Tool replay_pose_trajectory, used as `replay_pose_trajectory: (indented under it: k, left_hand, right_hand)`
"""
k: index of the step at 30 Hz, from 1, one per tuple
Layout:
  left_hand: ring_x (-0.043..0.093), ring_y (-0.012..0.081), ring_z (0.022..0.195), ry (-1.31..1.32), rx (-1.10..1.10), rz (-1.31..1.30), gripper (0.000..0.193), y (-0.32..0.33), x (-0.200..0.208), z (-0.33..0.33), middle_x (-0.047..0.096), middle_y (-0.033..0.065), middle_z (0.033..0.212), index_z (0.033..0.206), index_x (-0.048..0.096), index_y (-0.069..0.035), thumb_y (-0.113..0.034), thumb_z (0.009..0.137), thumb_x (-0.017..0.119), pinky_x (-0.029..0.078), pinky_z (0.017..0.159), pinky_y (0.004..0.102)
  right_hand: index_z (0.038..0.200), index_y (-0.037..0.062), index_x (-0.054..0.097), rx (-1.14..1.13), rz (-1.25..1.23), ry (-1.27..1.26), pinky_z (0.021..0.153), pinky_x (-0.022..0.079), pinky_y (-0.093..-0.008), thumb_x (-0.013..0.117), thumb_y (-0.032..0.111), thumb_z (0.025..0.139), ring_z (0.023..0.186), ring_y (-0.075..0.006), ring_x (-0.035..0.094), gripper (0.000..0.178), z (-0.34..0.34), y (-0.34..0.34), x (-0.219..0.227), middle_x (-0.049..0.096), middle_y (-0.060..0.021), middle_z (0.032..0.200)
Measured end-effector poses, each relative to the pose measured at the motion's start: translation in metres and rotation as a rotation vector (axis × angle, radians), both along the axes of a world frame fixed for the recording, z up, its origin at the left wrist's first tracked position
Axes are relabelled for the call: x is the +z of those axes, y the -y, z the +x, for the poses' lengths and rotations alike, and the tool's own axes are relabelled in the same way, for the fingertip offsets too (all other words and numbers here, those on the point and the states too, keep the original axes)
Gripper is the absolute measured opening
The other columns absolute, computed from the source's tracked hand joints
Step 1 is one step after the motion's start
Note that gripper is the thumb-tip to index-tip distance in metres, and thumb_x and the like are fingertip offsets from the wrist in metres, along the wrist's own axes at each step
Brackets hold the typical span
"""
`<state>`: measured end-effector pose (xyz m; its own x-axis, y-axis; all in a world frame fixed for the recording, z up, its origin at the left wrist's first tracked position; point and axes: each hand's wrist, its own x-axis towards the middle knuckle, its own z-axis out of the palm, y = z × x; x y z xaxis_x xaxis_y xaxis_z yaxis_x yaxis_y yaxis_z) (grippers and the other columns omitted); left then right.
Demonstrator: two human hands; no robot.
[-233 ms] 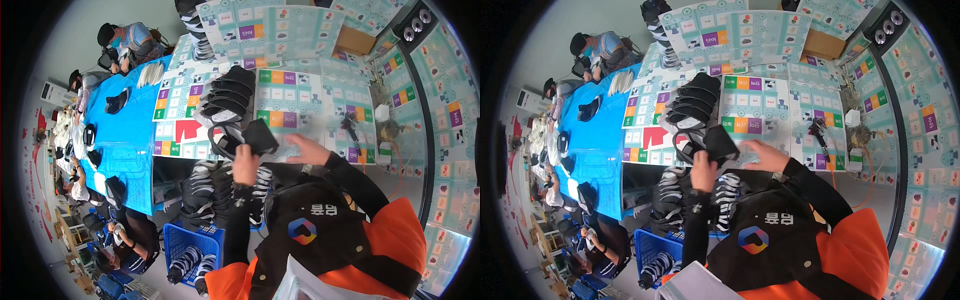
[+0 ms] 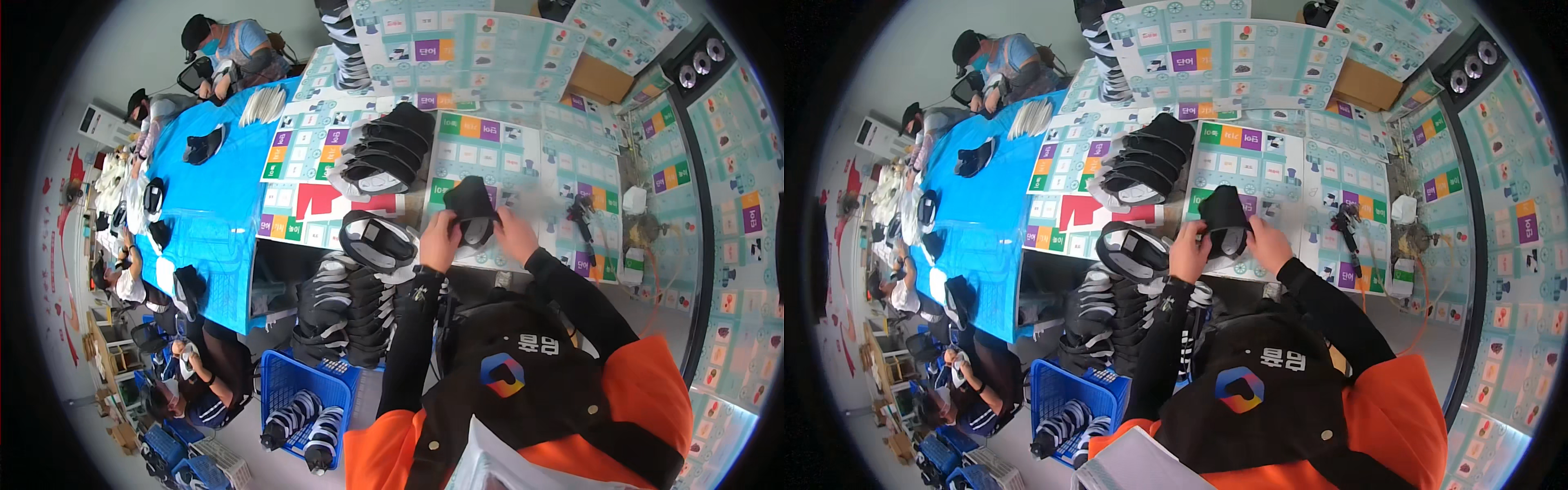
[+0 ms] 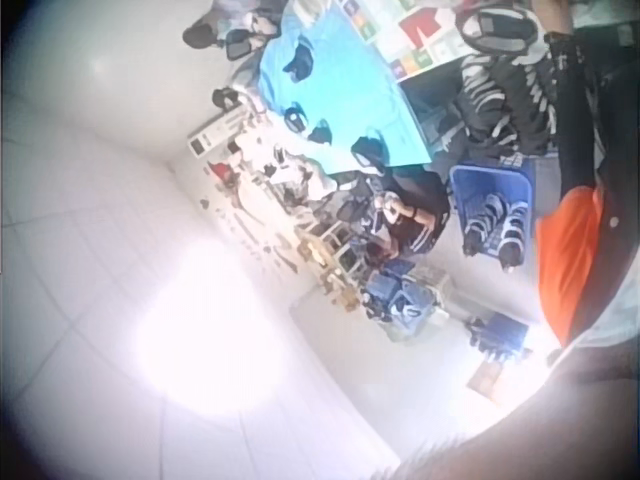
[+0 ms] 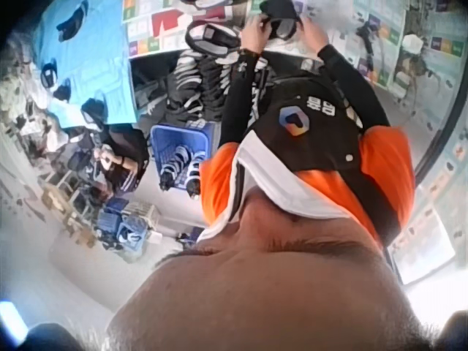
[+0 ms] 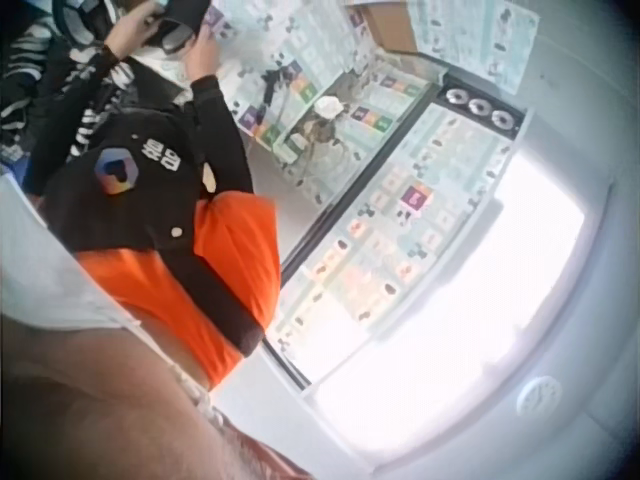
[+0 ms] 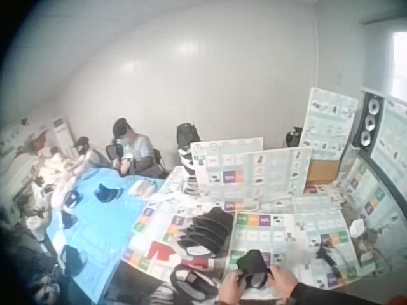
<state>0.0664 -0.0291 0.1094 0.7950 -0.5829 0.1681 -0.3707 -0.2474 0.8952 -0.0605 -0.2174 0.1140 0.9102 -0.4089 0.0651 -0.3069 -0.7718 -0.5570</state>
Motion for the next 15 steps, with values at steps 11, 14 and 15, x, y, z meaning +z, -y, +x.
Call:
replay_pose_trajectory:
  k: [11,14,15]
  left_hand:
    - [0.053,0.0460,0.125,-0.159,0.984,0.742,0.115,-0.193,-0.130,0.034,0.053,0.0321,0.137,0.142,0.039,0.013,-0.062,0.069,0.086,0.043,0.106,0.0532]
    - [0.060,0.0387,0.115,0.277,0.860,0.512,0.077,-0.100,-0.074,0.017,0.058,0.0238,0.129,0.141,0.047,0.005,-0.032,0.084,0.084,0.048,0.100,0.0482]
    - [0.062,0.0368,0.113,0.372,0.658,0.267,0.067,-0.070,-0.059,0.014,0.060,0.0231,0.127,0.138,0.051,0.005,-0.022,0.086,0.082,0.051,0.097,0.0447]
  right_hand:
    - [0.096,0.0039,0.052,0.145,0.241,0.096,0.065,0.047,-0.0486,0.066,0.014,0.087,0.074,-0.0401,0.063,0.020,-0.037,0.028,0.070,0.063,-0.0162,0.081]
    - [0.098,0.0028,0.054,0.130,0.282,0.064,0.067,0.048,-0.0482,0.067,0.015,0.088,0.077,-0.0398,0.063,0.021,-0.052,0.054,0.050,0.063,-0.0174,0.080]
    - [0.100,0.0025,0.056,0.120,0.267,0.091,0.068,0.048,-0.0477,0.068,0.015,0.088,0.077,-0.0399,0.063,0.021,-0.056,0.060,0.043,0.063,-0.0177,0.080]
